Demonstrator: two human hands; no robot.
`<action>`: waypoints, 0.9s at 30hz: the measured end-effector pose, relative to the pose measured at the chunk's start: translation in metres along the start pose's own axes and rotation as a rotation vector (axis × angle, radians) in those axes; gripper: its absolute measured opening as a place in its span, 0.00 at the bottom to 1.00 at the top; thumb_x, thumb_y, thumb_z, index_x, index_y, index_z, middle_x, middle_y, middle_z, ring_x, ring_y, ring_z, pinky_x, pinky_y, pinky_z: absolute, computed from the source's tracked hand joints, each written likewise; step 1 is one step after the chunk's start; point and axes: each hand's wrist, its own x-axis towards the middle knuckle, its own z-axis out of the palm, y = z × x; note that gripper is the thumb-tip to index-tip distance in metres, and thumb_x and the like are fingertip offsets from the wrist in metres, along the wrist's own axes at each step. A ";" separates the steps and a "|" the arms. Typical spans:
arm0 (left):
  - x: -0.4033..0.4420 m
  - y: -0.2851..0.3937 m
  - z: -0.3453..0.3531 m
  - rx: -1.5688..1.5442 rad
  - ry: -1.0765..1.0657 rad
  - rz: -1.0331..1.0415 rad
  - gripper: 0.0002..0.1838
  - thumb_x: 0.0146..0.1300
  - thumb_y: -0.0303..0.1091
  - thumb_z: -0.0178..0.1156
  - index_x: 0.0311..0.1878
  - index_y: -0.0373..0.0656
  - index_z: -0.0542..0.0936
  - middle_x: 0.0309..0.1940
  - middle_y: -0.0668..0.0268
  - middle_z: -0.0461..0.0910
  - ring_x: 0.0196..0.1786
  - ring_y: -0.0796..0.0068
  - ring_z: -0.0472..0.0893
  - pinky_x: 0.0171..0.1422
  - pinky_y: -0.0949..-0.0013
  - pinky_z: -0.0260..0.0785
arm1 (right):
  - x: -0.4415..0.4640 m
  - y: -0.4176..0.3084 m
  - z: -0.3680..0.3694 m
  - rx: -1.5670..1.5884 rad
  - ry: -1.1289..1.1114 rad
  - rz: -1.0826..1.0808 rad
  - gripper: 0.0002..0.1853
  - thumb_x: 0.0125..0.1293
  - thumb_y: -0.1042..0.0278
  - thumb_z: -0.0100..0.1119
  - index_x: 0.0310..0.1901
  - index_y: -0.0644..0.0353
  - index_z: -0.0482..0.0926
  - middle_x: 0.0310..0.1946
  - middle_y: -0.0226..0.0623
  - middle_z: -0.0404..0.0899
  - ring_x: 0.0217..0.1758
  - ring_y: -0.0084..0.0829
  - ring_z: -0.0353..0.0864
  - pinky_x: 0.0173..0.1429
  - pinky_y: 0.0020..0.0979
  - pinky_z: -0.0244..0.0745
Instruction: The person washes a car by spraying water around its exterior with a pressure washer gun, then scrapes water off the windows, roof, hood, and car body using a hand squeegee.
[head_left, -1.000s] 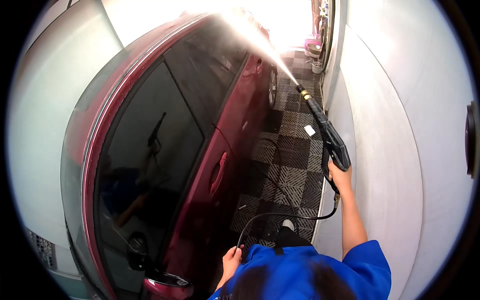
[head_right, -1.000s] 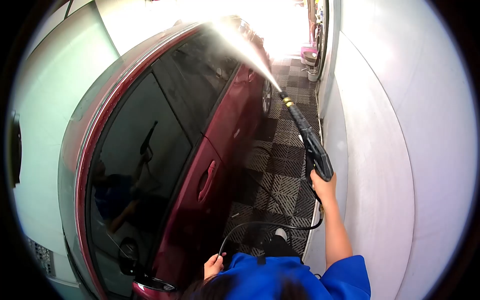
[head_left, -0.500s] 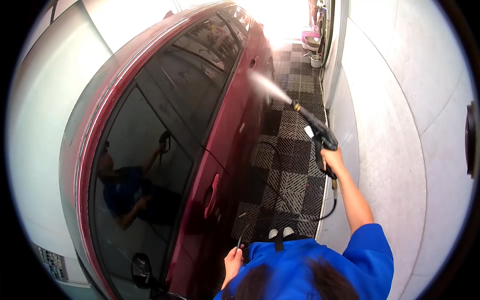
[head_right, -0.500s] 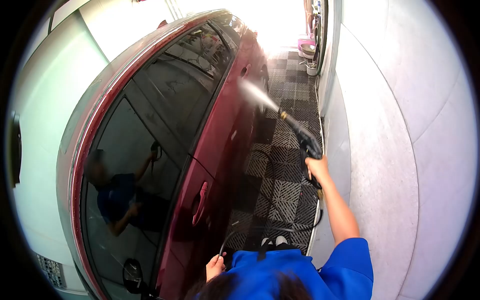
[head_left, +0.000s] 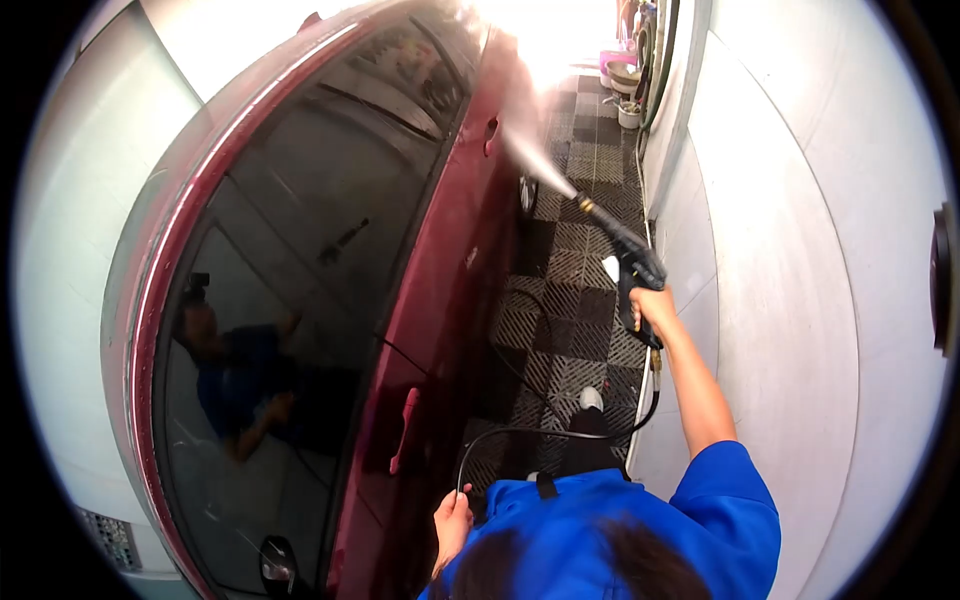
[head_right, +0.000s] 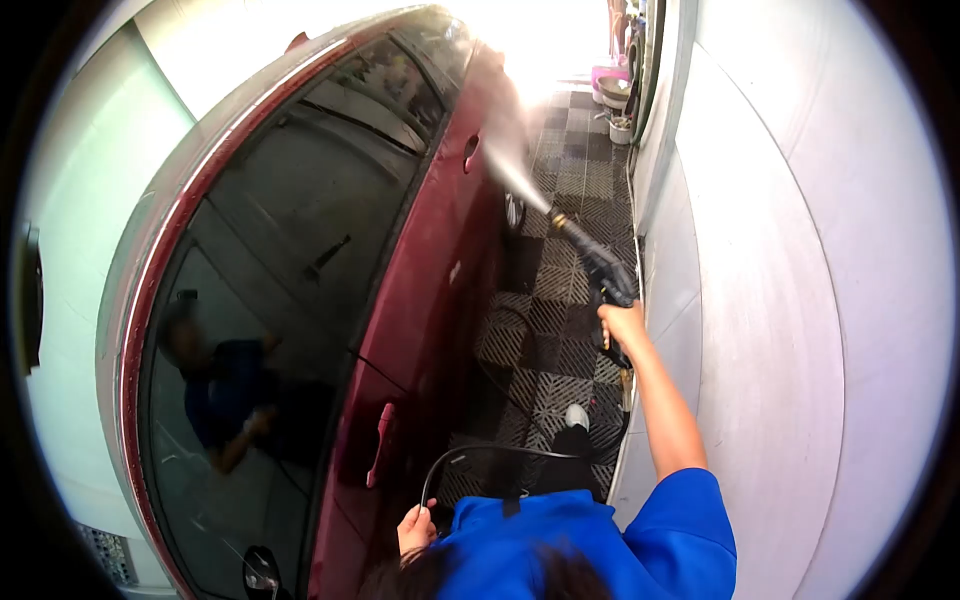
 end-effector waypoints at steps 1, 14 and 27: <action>0.006 0.005 0.015 0.051 0.003 0.010 0.14 0.71 0.36 0.51 0.54 0.42 0.79 0.17 0.78 0.65 0.18 0.89 0.60 0.22 0.80 0.53 | 0.005 0.006 0.001 -0.075 -0.070 0.047 0.06 0.49 0.77 0.57 0.19 0.62 0.71 0.12 0.32 0.69 0.11 0.25 0.68 0.15 0.31 0.65; 0.013 0.076 0.165 0.052 0.227 -0.172 0.14 0.71 0.37 0.53 0.53 0.42 0.80 0.20 0.81 0.65 0.21 0.91 0.59 0.25 0.82 0.52 | 0.199 0.027 0.027 -0.187 -0.162 0.202 0.05 0.50 0.77 0.56 0.20 0.66 0.72 0.12 0.35 0.71 0.11 0.29 0.70 0.16 0.34 0.67; 0.011 0.091 0.212 0.231 0.330 -0.405 0.14 0.71 0.37 0.54 0.53 0.42 0.81 0.19 0.81 0.66 0.21 0.91 0.59 0.24 0.81 0.50 | 0.169 0.171 0.101 -0.787 -1.204 0.811 0.07 0.47 0.78 0.56 0.16 0.65 0.72 0.13 0.38 0.71 0.13 0.31 0.71 0.17 0.34 0.68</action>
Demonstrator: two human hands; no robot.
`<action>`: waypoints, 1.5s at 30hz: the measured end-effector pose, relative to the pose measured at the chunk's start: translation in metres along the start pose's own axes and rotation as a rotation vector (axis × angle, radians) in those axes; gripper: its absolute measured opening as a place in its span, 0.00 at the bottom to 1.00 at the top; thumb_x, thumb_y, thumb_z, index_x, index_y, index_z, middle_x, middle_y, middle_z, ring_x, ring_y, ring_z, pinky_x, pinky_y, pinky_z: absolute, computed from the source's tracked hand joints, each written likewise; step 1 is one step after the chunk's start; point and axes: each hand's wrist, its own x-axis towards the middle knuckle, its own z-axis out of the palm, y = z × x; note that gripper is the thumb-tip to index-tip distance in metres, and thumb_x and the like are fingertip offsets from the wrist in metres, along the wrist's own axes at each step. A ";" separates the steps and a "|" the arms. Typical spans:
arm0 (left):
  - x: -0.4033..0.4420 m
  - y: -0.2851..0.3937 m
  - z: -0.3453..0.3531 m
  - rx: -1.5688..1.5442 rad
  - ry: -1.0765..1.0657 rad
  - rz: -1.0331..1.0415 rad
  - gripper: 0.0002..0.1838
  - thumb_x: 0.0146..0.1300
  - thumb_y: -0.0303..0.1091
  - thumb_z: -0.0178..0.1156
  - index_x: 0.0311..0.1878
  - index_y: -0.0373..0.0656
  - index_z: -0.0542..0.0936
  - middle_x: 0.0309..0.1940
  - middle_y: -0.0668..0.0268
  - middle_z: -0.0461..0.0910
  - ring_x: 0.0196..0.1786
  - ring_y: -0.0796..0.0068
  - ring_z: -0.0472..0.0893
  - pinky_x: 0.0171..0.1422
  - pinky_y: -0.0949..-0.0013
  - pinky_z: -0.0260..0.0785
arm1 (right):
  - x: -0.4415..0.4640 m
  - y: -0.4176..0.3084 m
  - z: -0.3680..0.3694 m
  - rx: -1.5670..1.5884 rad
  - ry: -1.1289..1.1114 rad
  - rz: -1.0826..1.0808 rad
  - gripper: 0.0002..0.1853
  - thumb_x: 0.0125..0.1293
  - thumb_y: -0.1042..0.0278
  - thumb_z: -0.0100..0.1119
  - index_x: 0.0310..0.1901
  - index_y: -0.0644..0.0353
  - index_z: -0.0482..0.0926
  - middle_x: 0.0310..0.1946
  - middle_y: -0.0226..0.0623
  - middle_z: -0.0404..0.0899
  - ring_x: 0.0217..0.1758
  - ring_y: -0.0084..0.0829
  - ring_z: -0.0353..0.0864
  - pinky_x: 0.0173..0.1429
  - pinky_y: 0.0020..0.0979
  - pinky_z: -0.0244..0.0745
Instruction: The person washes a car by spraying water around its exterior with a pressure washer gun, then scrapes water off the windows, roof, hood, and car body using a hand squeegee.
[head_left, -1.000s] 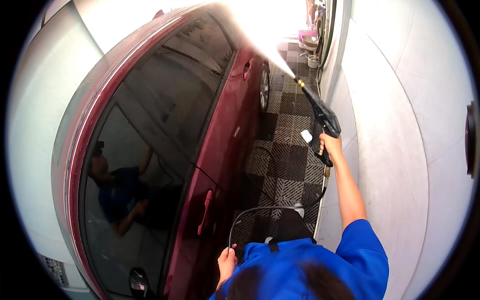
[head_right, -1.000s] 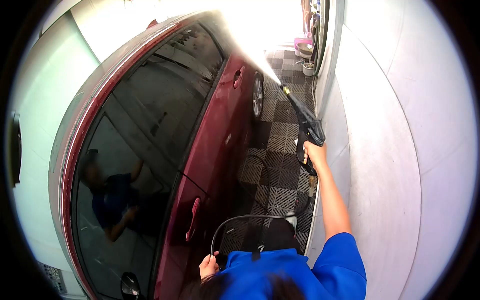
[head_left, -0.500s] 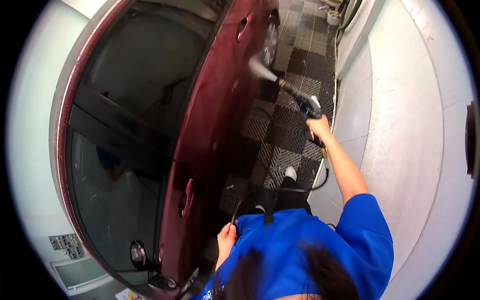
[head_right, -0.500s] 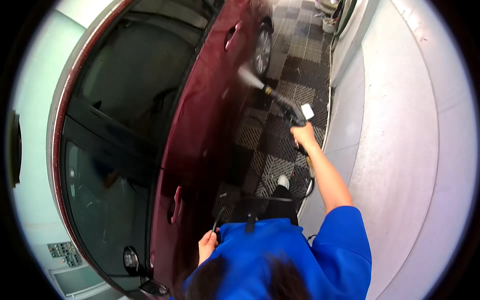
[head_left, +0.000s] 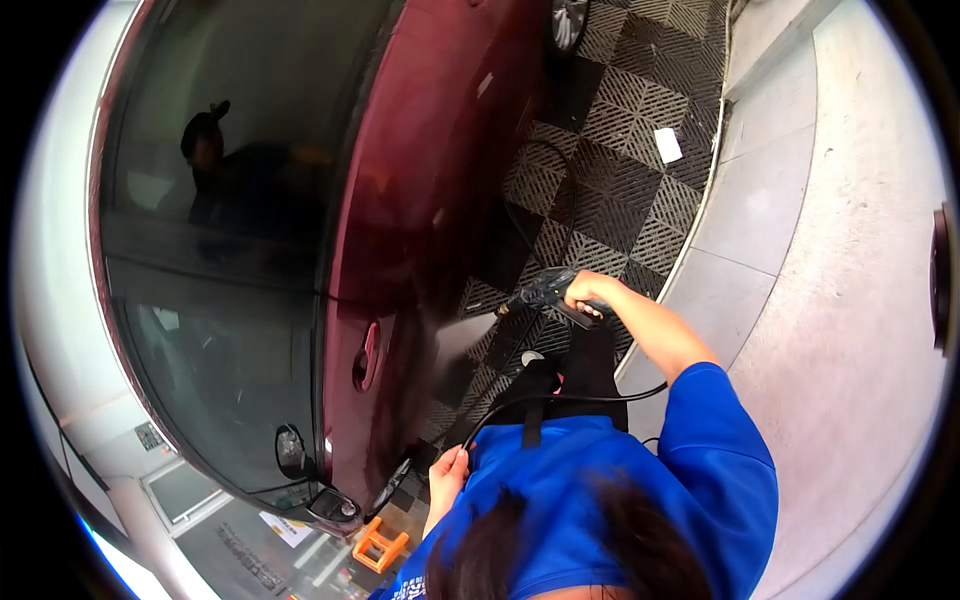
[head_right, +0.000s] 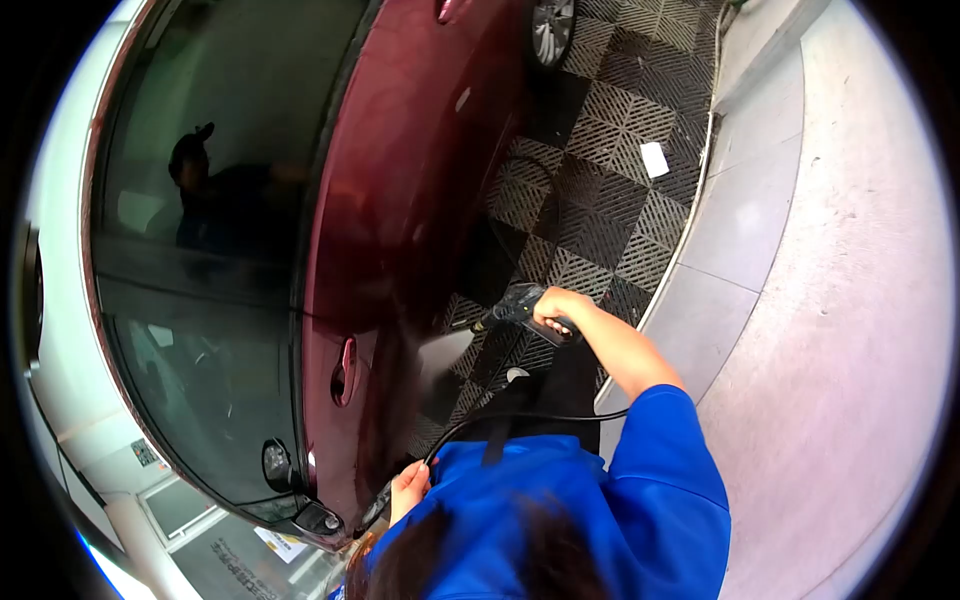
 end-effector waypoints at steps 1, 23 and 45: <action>0.002 0.000 0.004 0.045 0.016 0.012 0.14 0.71 0.37 0.55 0.53 0.42 0.81 0.19 0.80 0.66 0.21 0.91 0.59 0.24 0.81 0.50 | 0.004 -0.005 -0.006 0.006 0.119 -0.043 0.08 0.48 0.77 0.57 0.15 0.67 0.73 0.13 0.42 0.72 0.13 0.32 0.72 0.18 0.35 0.68; 0.046 0.131 0.081 0.027 -0.122 0.162 0.12 0.72 0.39 0.51 0.49 0.44 0.79 0.18 0.79 0.65 0.19 0.90 0.59 0.23 0.81 0.52 | -0.150 -0.031 -0.217 0.865 0.941 -0.722 0.08 0.52 0.75 0.59 0.19 0.64 0.72 0.12 0.32 0.70 0.11 0.25 0.68 0.17 0.31 0.62; 0.134 0.397 0.287 0.176 -0.480 0.556 0.14 0.71 0.38 0.52 0.52 0.43 0.80 0.22 0.81 0.69 0.24 0.90 0.63 0.27 0.81 0.56 | -0.380 -0.070 -0.388 0.697 1.432 -0.759 0.06 0.52 0.75 0.56 0.21 0.63 0.73 0.11 0.31 0.70 0.11 0.24 0.68 0.16 0.29 0.63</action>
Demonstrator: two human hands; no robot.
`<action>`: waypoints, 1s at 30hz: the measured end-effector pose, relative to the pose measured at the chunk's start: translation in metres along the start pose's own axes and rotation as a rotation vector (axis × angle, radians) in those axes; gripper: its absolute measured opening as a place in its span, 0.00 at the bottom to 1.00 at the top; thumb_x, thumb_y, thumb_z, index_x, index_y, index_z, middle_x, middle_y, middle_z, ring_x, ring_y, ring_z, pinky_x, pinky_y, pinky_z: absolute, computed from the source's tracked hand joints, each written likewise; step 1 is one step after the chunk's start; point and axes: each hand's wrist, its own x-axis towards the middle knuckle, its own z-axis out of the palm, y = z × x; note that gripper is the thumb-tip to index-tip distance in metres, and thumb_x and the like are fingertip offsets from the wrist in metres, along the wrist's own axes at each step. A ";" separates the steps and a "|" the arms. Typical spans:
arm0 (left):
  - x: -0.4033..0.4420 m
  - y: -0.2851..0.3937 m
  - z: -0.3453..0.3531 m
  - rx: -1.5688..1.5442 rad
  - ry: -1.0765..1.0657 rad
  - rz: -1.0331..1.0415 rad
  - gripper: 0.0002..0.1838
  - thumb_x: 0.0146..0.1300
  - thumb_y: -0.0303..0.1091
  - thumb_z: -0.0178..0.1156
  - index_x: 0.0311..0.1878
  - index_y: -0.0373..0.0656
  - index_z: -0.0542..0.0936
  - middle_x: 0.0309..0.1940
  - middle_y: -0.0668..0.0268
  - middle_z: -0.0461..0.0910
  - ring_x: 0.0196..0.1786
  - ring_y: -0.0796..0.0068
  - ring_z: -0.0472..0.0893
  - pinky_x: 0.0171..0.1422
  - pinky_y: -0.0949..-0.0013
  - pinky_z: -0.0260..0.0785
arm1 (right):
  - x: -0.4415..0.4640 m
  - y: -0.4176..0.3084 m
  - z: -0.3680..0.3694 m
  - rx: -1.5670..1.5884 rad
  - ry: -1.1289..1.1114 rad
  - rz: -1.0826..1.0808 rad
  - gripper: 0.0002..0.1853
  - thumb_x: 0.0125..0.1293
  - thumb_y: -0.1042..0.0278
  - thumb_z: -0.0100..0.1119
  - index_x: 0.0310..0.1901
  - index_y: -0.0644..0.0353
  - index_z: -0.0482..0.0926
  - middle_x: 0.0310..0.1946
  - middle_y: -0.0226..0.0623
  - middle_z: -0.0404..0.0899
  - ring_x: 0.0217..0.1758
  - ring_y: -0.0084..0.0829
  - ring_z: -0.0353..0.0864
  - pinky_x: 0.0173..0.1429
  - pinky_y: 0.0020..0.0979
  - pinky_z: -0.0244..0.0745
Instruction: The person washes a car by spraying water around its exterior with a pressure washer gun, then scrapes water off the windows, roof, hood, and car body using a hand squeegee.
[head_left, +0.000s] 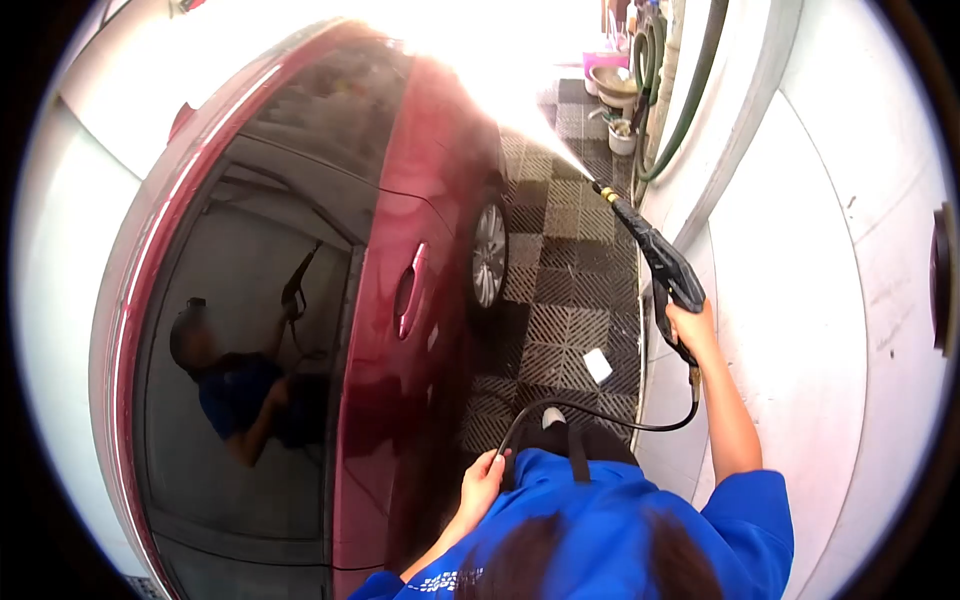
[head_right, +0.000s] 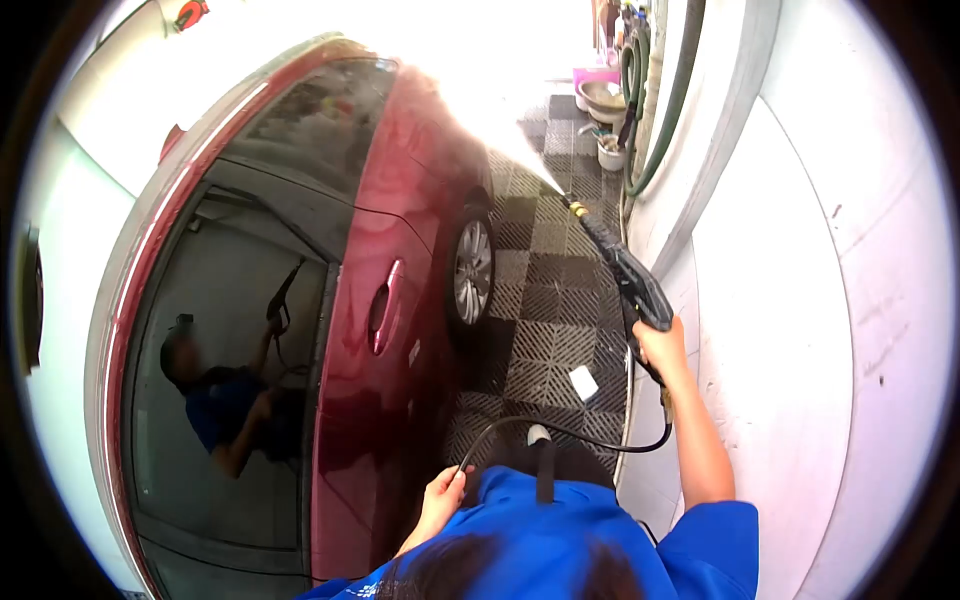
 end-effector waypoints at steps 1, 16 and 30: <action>0.006 0.011 0.003 0.024 0.004 -0.035 0.14 0.71 0.38 0.52 0.52 0.42 0.80 0.22 0.81 0.69 0.24 0.90 0.63 0.27 0.81 0.56 | 0.018 0.005 0.000 0.048 -0.048 0.075 0.05 0.50 0.77 0.54 0.19 0.64 0.72 0.11 0.32 0.69 0.10 0.25 0.68 0.16 0.30 0.64; 0.071 0.123 0.065 -0.120 0.354 -0.384 0.15 0.72 0.40 0.50 0.50 0.43 0.81 0.18 0.80 0.66 0.19 0.91 0.60 0.23 0.81 0.51 | 0.347 0.009 0.182 0.114 -0.665 0.413 0.07 0.50 0.76 0.57 0.19 0.60 0.71 0.12 0.32 0.69 0.11 0.27 0.68 0.16 0.33 0.65; 0.086 0.156 0.102 -0.134 0.551 -0.554 0.17 0.73 0.41 0.48 0.49 0.38 0.80 0.14 0.79 0.62 0.16 0.90 0.57 0.21 0.80 0.48 | 0.460 0.101 0.250 0.101 -0.397 0.533 0.05 0.48 0.78 0.57 0.19 0.66 0.74 0.14 0.36 0.71 0.13 0.30 0.70 0.18 0.34 0.67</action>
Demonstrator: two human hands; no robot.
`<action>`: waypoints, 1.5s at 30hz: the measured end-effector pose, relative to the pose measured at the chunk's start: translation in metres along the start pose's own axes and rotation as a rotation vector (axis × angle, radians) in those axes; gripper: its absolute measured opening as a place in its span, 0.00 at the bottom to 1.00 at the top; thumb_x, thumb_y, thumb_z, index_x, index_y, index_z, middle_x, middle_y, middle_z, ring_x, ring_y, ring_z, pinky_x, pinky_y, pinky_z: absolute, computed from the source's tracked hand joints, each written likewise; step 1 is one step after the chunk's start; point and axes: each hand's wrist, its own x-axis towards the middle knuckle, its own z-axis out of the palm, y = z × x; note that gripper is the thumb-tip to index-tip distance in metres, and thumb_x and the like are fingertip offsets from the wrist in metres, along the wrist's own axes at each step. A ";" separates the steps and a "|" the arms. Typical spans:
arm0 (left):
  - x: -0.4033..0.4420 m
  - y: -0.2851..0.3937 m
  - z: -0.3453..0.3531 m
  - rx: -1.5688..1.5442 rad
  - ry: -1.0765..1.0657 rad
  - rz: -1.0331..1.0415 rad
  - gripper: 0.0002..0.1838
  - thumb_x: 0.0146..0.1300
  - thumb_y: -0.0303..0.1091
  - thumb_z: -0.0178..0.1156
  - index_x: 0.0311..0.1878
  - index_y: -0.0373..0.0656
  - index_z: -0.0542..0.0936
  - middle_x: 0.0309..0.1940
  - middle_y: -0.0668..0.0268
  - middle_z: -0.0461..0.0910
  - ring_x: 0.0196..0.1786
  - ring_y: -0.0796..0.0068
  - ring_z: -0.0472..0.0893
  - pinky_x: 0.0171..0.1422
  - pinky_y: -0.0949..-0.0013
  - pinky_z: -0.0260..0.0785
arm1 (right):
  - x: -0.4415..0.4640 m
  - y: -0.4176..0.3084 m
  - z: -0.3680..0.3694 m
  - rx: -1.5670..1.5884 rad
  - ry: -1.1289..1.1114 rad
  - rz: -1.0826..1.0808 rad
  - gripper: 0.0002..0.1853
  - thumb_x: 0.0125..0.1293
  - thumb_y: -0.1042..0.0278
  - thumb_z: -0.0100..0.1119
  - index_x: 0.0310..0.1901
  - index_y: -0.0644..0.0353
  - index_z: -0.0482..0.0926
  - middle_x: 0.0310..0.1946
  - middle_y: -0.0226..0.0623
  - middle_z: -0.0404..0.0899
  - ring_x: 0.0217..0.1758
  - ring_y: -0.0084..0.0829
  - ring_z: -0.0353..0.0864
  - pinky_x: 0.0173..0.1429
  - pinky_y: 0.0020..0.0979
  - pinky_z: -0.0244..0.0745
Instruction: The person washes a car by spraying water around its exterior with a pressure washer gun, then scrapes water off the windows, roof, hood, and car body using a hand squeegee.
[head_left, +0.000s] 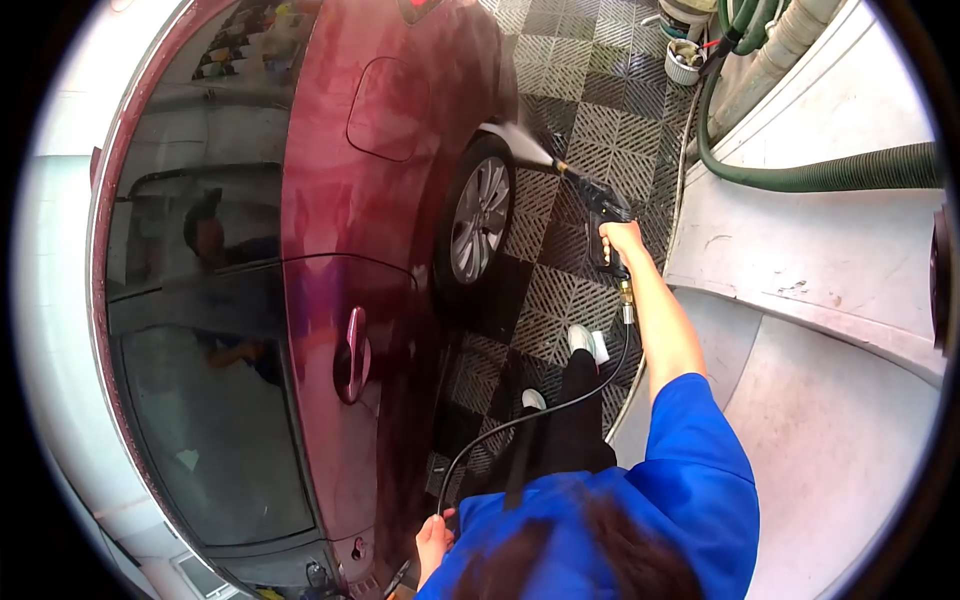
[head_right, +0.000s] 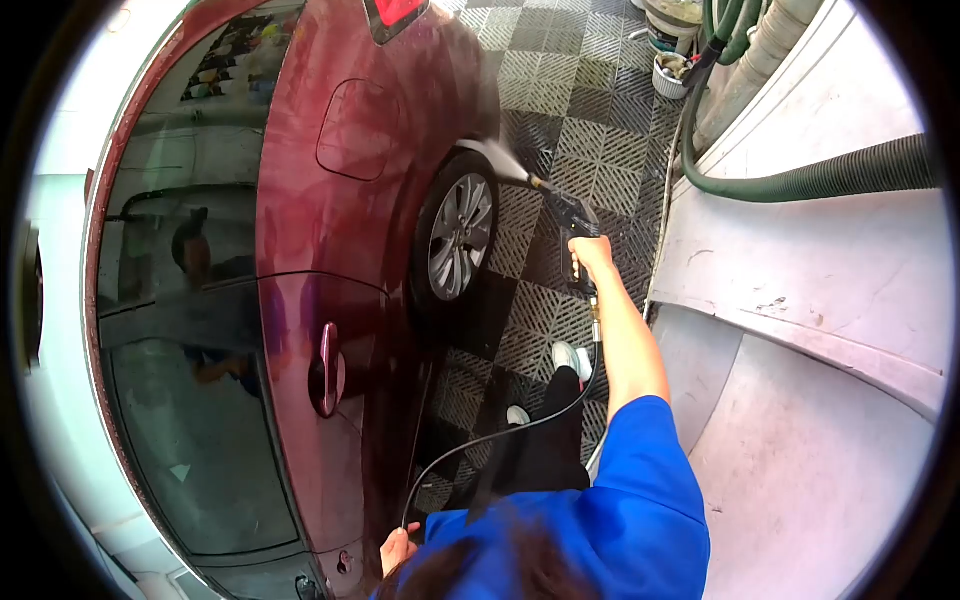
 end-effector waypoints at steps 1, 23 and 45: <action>0.000 0.002 0.002 0.012 -0.007 0.007 0.17 0.73 0.41 0.48 0.49 0.39 0.80 0.14 0.79 0.62 0.16 0.90 0.57 0.21 0.80 0.48 | -0.011 0.001 -0.005 0.039 -0.073 -0.016 0.04 0.49 0.78 0.57 0.20 0.65 0.73 0.14 0.35 0.71 0.13 0.29 0.70 0.19 0.33 0.67; 0.034 0.016 -0.004 0.170 -0.203 0.093 0.15 0.71 0.38 0.54 0.54 0.40 0.81 0.21 0.80 0.69 0.22 0.90 0.63 0.25 0.81 0.54 | -0.156 0.039 -0.036 -0.377 -0.065 -0.149 0.05 0.48 0.73 0.60 0.24 0.65 0.75 0.12 0.33 0.71 0.10 0.28 0.70 0.17 0.31 0.65; 0.040 0.060 0.030 0.084 -0.226 0.042 0.16 0.70 0.39 0.56 0.54 0.40 0.81 0.22 0.80 0.70 0.25 0.91 0.64 0.28 0.82 0.56 | -0.141 0.012 -0.028 -0.476 -0.502 0.160 0.05 0.48 0.80 0.56 0.19 0.64 0.71 0.12 0.33 0.70 0.11 0.25 0.68 0.15 0.31 0.65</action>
